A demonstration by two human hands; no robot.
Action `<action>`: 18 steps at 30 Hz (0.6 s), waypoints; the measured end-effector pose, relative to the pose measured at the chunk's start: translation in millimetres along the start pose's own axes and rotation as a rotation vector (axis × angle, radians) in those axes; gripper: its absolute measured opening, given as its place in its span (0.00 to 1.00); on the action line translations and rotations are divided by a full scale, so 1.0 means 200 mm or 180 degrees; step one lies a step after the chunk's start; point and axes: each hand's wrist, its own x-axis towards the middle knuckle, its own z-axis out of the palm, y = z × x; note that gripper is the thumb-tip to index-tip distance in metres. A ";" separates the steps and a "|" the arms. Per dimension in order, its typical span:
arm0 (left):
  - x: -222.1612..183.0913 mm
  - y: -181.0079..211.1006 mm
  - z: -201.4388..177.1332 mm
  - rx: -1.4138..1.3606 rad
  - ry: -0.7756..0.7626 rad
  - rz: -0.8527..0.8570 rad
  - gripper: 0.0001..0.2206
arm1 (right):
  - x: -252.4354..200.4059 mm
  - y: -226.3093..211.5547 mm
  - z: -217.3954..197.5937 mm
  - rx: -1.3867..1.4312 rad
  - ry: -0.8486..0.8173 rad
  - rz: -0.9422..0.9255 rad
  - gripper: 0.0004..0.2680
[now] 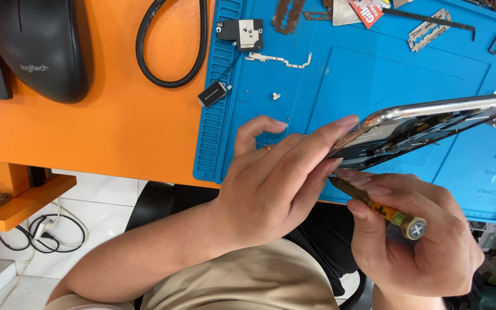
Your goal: The person disassembles a smartphone on a blue work mat. They use a yellow-handled screwdriver to remove screws and a metal spudger to pry open the device casing and disconnect internal components. The person carefully removes the back cover and various internal parts, placing them on the mat.
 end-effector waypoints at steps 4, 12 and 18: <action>-0.01 -0.01 0.01 0.0010 0.0016 -0.0003 0.19 | 0.11 -0.09 -0.06 0.0325 -0.0770 0.0805 0.08; -0.01 0.00 0.00 -0.0048 0.0070 -0.0032 0.19 | 0.04 0.09 -0.09 0.0287 -0.0504 -0.0526 0.18; 0.00 0.00 0.00 -0.0070 0.0044 -0.0016 0.19 | 0.05 0.02 -0.05 0.0199 -0.0333 -0.0207 0.14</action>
